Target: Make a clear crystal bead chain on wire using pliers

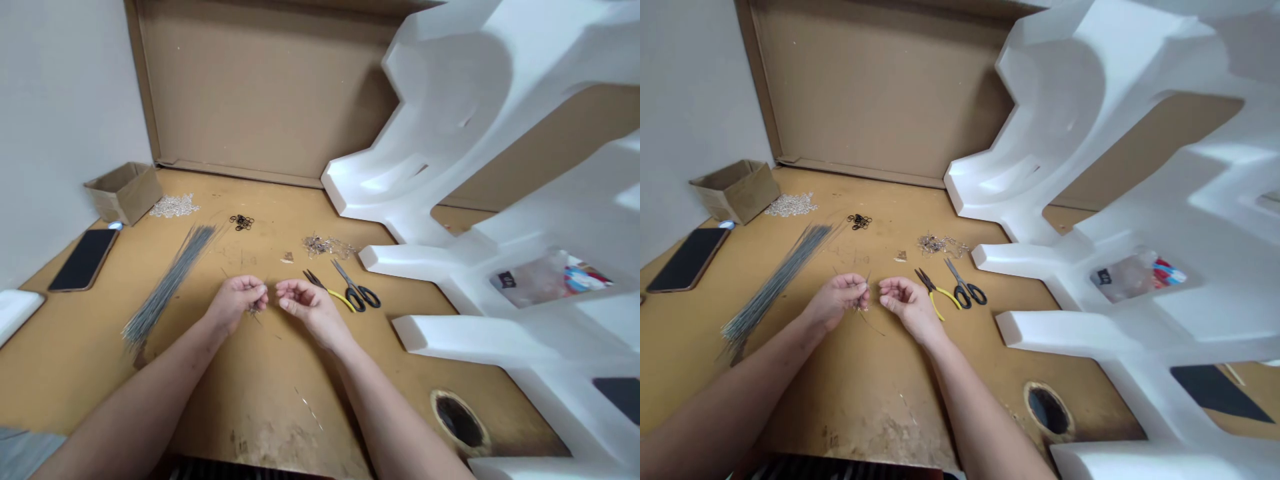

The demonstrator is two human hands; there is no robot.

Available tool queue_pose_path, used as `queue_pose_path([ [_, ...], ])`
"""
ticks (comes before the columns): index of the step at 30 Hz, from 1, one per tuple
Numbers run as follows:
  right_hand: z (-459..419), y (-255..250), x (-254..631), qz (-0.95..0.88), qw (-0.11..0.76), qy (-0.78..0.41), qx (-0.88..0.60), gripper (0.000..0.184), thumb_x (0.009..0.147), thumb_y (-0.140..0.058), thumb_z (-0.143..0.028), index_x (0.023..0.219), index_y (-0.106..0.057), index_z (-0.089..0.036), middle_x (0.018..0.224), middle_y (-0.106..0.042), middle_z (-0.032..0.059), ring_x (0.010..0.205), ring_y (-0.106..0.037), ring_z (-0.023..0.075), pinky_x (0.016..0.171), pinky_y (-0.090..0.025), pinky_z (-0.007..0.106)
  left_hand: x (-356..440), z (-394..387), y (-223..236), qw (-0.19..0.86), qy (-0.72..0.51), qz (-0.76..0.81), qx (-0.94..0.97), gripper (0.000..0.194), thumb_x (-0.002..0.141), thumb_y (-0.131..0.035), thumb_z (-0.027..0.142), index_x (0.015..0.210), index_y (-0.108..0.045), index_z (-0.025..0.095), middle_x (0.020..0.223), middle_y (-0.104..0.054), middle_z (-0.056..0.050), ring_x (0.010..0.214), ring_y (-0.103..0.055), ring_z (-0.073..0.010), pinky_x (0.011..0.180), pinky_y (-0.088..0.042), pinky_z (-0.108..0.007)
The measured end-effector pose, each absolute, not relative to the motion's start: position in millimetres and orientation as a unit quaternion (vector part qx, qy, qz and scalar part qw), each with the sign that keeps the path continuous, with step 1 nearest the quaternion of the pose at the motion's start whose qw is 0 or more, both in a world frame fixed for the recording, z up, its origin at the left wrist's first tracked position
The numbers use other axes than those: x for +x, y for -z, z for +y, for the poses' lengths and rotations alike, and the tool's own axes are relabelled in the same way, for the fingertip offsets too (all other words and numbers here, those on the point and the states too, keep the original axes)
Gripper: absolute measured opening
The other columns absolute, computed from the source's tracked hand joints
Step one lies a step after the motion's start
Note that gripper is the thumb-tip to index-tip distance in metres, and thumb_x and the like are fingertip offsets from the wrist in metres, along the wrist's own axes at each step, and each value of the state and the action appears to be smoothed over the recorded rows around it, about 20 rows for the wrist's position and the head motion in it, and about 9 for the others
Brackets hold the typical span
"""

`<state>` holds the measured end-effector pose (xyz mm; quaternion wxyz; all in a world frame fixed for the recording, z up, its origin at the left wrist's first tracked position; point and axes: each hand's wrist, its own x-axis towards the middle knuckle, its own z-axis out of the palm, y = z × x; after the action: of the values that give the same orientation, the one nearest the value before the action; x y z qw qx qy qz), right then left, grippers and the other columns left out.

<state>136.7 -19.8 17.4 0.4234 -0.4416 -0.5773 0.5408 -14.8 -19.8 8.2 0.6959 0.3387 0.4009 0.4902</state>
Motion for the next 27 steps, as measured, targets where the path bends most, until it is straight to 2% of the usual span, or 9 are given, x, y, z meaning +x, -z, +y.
queue_pose_path([
  [4, 13.6, -25.7, 119.3, -0.688, 0.313, -0.348, -0.555, 0.007, 0.067, -0.055, -0.019, 0.070, -0.060, -0.015, 0.066, -0.059, 0.0007, 0.060, -0.052, 0.0106, 0.060, -0.041, 0.024, -22.4, -10.0, -5.8, 0.678, -0.560, 0.406, 0.247, 0.015, 0.054, -0.066, 0.018, 0.055, -0.052, 0.013, 0.047, -0.054, 0.002, 0.044, -0.049, -0.0063, 0.050, -0.038, -0.020],
  [7, 42.9, -32.5, 94.8, -0.742, 0.180, -0.195, -0.616, 0.012, 0.071, -0.050, -0.016, 0.074, -0.062, -0.016, 0.073, -0.063, 0.0021, 0.067, -0.056, 0.0109, 0.063, -0.041, 0.021, -26.0, -4.6, -3.9, 0.673, -0.592, 0.392, 0.208, 0.012, 0.055, -0.064, 0.015, 0.056, -0.052, 0.013, 0.048, -0.054, 0.001, 0.044, -0.049, -0.0064, 0.051, -0.039, -0.021],
  [8, 51.6, -33.5, 86.2, -0.744, 0.165, -0.177, -0.623, 0.013, 0.071, -0.050, -0.015, 0.076, -0.062, -0.016, 0.076, -0.064, 0.0029, 0.069, -0.057, 0.0117, 0.064, -0.041, 0.021, -26.9, -3.3, -3.5, 0.671, -0.602, 0.385, 0.200, 0.011, 0.055, -0.063, 0.014, 0.056, -0.052, 0.013, 0.048, -0.055, 0.001, 0.044, -0.049, -0.0065, 0.051, -0.039, -0.021],
  [13, 79.0, -29.9, 55.4, -0.753, 0.109, -0.143, -0.632, 0.017, 0.069, -0.051, -0.014, 0.077, -0.064, -0.019, 0.084, -0.066, 0.0061, 0.081, -0.059, 0.0168, 0.068, -0.041, 0.024, -29.3, 0.8, -3.2, 0.658, -0.632, 0.371, 0.174, 0.008, 0.057, -0.061, 0.013, 0.057, -0.053, 0.013, 0.048, -0.055, 0.001, 0.046, -0.050, -0.0066, 0.052, -0.039, -0.021],
  [19, 84.4, -28.0, 43.9, -0.752, 0.054, -0.139, -0.642, 0.020, 0.063, -0.050, -0.005, 0.074, -0.065, -0.013, 0.092, -0.064, 0.0148, 0.091, -0.057, 0.0225, 0.074, -0.040, 0.028, -29.5, 3.4, -2.5, 0.656, -0.641, 0.367, 0.154, 0.008, 0.057, -0.061, 0.012, 0.057, -0.053, 0.013, 0.049, -0.055, 0.000, 0.046, -0.051, -0.0072, 0.053, -0.040, -0.021],
  [24, 80.3, -36.2, 48.0, -0.727, 0.083, -0.157, -0.663, 0.022, 0.062, -0.049, -0.004, 0.080, -0.061, -0.010, 0.096, -0.061, 0.0176, 0.091, -0.056, 0.0231, 0.073, -0.039, 0.028, -29.4, 3.1, -3.5, 0.653, -0.644, 0.368, 0.152, 0.009, 0.055, -0.063, 0.013, 0.056, -0.054, 0.013, 0.049, -0.055, 0.000, 0.048, -0.051, -0.0072, 0.054, -0.040, -0.022],
  [27, 65.2, -40.5, 60.8, -0.704, 0.129, -0.186, -0.673, 0.020, 0.072, -0.040, -0.008, 0.083, -0.056, -0.012, 0.086, -0.062, 0.0122, 0.078, -0.057, 0.0177, 0.065, -0.040, 0.026, -28.8, 2.0, -4.7, 0.647, -0.650, 0.368, 0.156, 0.011, 0.055, -0.064, 0.015, 0.056, -0.053, 0.013, 0.051, -0.055, 0.001, 0.050, -0.051, -0.0069, 0.056, -0.040, -0.022],
])
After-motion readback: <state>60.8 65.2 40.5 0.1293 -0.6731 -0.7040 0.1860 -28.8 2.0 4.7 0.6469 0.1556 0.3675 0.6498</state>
